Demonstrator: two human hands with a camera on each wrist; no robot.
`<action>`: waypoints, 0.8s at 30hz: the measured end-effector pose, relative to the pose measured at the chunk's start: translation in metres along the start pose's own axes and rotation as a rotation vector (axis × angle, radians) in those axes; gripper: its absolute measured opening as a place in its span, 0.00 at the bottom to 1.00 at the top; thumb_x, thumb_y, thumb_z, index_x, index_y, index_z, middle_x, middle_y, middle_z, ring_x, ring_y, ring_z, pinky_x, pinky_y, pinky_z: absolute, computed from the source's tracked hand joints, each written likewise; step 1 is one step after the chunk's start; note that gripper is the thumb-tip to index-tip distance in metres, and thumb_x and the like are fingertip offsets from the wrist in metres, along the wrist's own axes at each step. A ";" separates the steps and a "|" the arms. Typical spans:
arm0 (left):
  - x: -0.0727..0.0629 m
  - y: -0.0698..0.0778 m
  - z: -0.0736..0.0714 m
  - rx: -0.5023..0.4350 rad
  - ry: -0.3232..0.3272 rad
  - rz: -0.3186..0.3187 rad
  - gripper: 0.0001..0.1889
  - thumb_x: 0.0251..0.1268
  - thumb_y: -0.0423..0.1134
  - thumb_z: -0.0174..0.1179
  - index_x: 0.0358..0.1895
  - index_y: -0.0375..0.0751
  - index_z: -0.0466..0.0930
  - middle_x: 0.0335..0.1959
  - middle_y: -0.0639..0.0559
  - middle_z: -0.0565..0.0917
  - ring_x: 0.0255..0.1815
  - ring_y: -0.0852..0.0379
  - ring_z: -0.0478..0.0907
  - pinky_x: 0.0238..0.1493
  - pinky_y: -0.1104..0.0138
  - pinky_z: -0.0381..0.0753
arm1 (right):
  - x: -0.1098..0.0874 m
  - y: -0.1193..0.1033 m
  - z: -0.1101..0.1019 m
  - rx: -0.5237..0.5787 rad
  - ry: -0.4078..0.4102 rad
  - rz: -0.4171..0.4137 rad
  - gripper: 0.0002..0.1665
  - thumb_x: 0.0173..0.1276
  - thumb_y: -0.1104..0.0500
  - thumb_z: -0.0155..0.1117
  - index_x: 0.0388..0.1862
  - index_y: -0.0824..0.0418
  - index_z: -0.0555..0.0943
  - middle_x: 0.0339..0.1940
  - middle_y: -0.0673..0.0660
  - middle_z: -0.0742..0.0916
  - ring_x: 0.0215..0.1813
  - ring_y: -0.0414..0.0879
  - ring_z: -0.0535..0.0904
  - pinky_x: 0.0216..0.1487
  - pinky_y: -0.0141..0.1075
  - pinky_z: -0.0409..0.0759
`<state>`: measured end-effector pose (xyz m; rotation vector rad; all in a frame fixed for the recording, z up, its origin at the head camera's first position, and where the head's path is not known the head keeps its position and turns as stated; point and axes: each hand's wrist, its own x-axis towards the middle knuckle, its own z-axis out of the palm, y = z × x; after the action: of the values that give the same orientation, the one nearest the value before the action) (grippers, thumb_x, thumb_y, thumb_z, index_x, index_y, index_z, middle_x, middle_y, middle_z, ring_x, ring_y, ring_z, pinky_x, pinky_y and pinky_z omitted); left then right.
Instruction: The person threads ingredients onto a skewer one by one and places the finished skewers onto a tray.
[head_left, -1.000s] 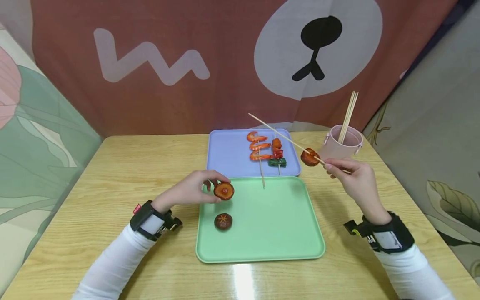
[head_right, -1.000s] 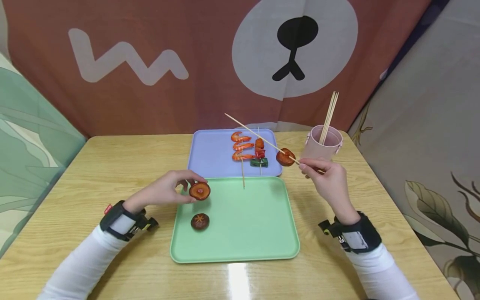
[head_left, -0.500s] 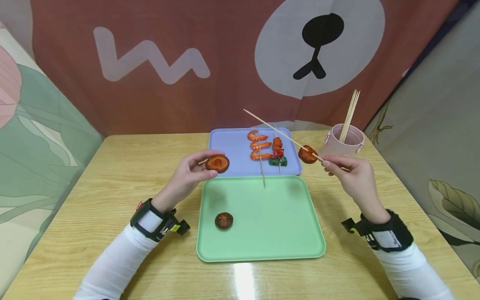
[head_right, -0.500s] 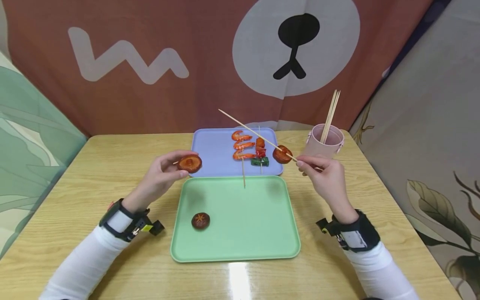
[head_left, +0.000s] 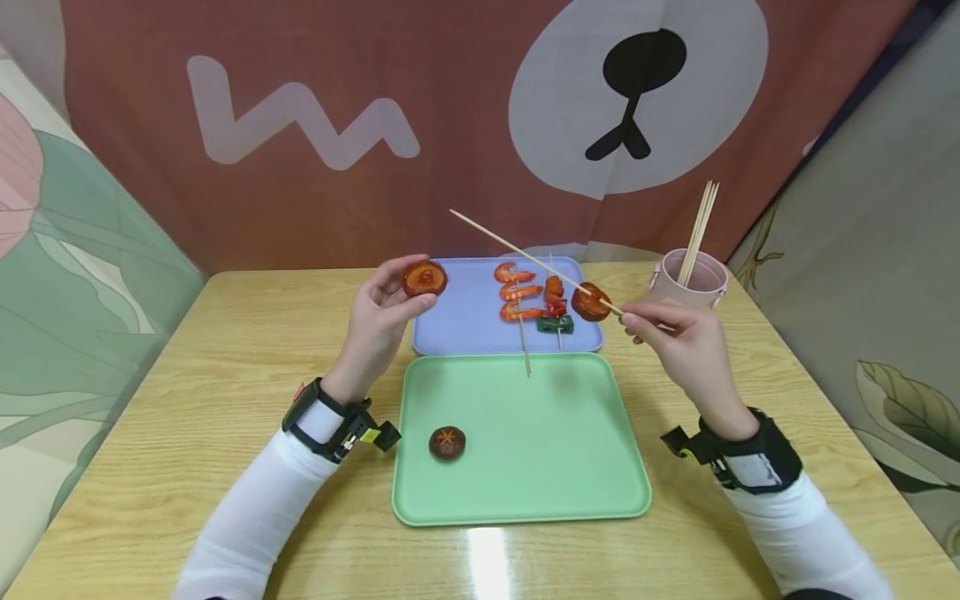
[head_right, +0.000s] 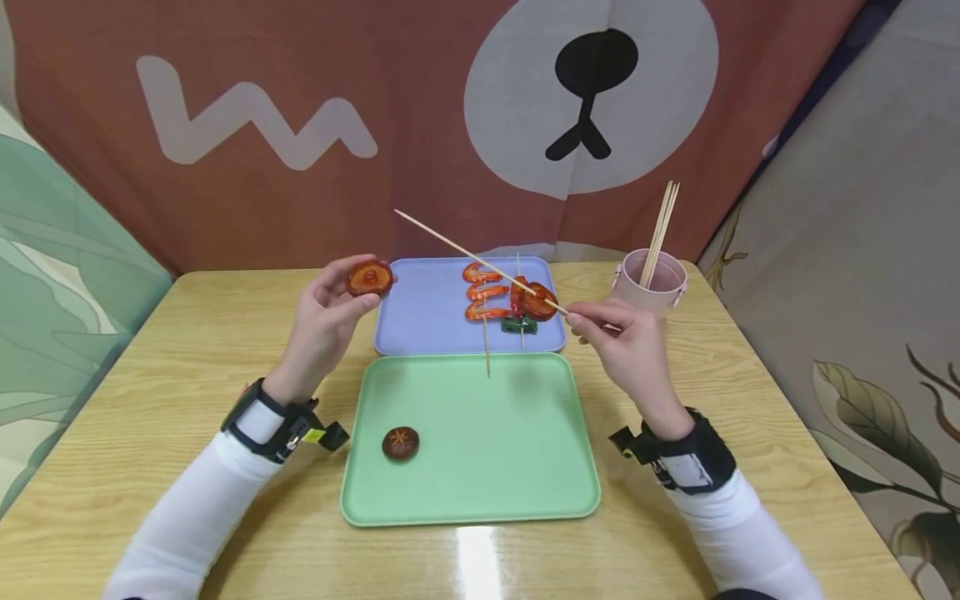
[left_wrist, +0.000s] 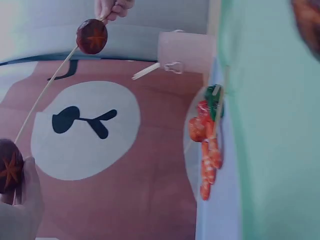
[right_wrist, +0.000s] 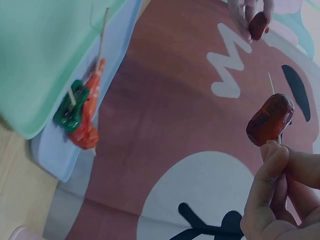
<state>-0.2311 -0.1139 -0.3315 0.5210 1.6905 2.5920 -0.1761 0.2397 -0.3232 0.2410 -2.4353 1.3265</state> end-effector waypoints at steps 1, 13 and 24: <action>0.003 0.000 0.001 -0.020 0.010 0.024 0.23 0.56 0.22 0.62 0.57 0.35 0.74 0.52 0.45 0.78 0.51 0.52 0.79 0.52 0.67 0.81 | 0.000 -0.002 0.001 0.010 -0.003 -0.008 0.09 0.63 0.61 0.67 0.40 0.63 0.87 0.28 0.42 0.84 0.28 0.36 0.81 0.26 0.26 0.77; 0.029 0.005 0.015 0.150 0.247 0.283 0.24 0.53 0.29 0.68 0.56 0.36 0.76 0.55 0.42 0.76 0.53 0.48 0.78 0.52 0.67 0.80 | -0.002 -0.008 0.004 0.076 -0.028 -0.051 0.09 0.62 0.64 0.66 0.40 0.67 0.86 0.27 0.46 0.85 0.29 0.40 0.81 0.29 0.24 0.79; 0.033 0.009 0.023 0.176 0.245 0.327 0.25 0.52 0.27 0.68 0.57 0.36 0.76 0.55 0.40 0.77 0.53 0.49 0.79 0.54 0.66 0.79 | -0.003 -0.012 0.002 0.049 -0.043 -0.042 0.10 0.62 0.65 0.66 0.41 0.66 0.86 0.28 0.43 0.84 0.29 0.36 0.80 0.29 0.24 0.78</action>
<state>-0.2546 -0.0910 -0.3064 0.5449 2.0843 2.8456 -0.1702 0.2314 -0.3159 0.3351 -2.4209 1.3773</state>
